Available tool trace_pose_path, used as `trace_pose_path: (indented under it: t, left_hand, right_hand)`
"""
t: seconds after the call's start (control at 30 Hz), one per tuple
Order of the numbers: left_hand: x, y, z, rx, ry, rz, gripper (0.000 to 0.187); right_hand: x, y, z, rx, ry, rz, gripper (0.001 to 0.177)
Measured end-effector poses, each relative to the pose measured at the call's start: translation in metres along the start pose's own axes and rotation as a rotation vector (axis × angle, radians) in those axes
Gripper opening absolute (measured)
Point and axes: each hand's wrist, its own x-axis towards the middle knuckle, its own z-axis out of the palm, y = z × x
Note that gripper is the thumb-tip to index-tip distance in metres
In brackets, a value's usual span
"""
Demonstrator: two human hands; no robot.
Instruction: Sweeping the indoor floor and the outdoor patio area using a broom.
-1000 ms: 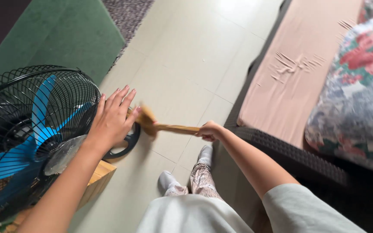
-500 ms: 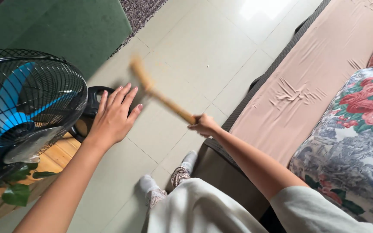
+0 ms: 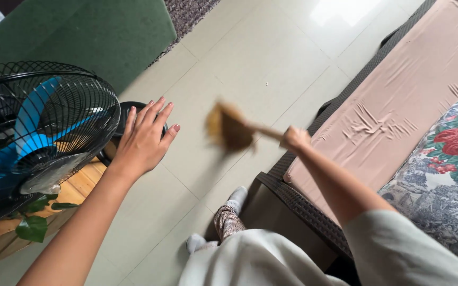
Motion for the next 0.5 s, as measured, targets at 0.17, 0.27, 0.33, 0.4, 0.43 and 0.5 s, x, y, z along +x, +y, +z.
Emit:
trace_pose_path:
  t: [0.17,0.27,0.33,0.4,0.43,0.5]
  left_hand:
    - [0.008,-0.006,-0.004,0.020,0.018,0.026,0.062]
    - [0.025,-0.006,-0.004,0.022,0.018,0.051,0.062]
    - [0.040,-0.003,-0.004,0.010,0.009,0.059,0.062]
    - [0.059,-0.001,-0.006,0.021,0.031,0.107,0.062]
    - [0.068,0.001,-0.012,0.023,0.036,0.114,0.062]
    - [0.084,0.003,-0.022,-0.006,0.013,0.111,0.061]
  right_hand:
    - [0.006,-0.033,-0.034,0.070,0.093,-0.124,0.029]
    - [-0.024,-0.063,-0.060,0.288,0.008,-0.250,0.032]
    - [-0.045,-0.079,-0.069,0.466,-0.073,-0.284,0.038]
    - [-0.060,-0.095,-0.073,0.732,-0.345,-0.218,0.039]
    - [-0.059,-0.099,-0.069,0.736,-0.338,-0.218,0.039]
    - [-0.057,-0.108,-0.061,0.800,-0.461,-0.211,0.039]
